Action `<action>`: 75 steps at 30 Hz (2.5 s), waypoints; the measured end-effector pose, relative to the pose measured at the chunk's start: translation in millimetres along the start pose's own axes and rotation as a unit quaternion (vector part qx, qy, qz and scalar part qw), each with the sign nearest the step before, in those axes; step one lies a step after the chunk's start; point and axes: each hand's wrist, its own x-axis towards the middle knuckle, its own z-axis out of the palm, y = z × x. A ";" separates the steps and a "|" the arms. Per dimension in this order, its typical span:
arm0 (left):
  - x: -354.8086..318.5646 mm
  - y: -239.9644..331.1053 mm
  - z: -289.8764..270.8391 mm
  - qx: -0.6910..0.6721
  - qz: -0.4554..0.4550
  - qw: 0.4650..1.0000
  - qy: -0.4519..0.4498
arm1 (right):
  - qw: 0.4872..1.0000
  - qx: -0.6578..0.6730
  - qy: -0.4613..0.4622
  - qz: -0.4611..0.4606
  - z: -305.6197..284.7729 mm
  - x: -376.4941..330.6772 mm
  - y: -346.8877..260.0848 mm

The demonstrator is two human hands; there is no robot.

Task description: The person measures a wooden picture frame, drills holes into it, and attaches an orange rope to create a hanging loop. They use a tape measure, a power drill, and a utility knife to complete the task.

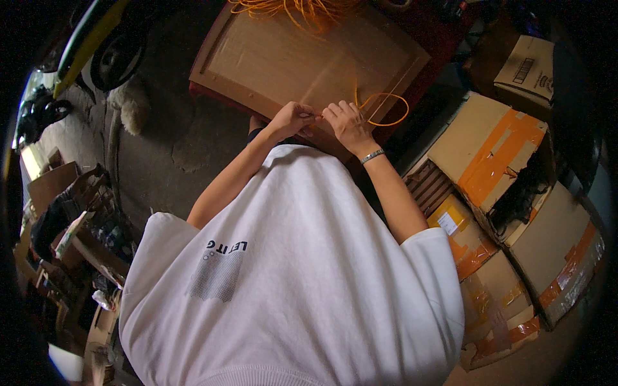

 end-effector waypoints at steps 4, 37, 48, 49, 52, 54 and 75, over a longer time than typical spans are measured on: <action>2.8 -9.7 -4.3 -0.013 0.027 1.000 0.010 | 0.998 0.037 0.051 0.000 8.0 2.1 7.6; -0.2 -15.1 20.6 -0.195 0.056 0.973 0.113 | 0.943 0.262 -0.031 0.204 21.1 9.5 -4.6; -17.8 -23.9 12.4 -0.222 0.066 0.972 0.037 | 0.924 0.323 -0.027 0.204 12.5 11.3 -7.7; -19.5 -23.3 10.0 -0.198 0.054 0.978 0.037 | 0.924 0.323 -0.030 0.205 10.9 12.3 -8.1; -20.3 -21.3 9.2 -0.190 0.035 0.980 0.052 | 0.922 0.328 -0.033 0.204 11.0 13.4 -9.4; -20.7 -19.5 10.2 -0.206 0.035 0.976 0.067 | 0.922 0.329 -0.032 0.204 11.0 14.0 -10.2; -20.1 26.5 8.4 0.009 -0.008 1.000 -0.011 | 0.964 -0.009 -0.249 0.089 -67.7 56.6 3.7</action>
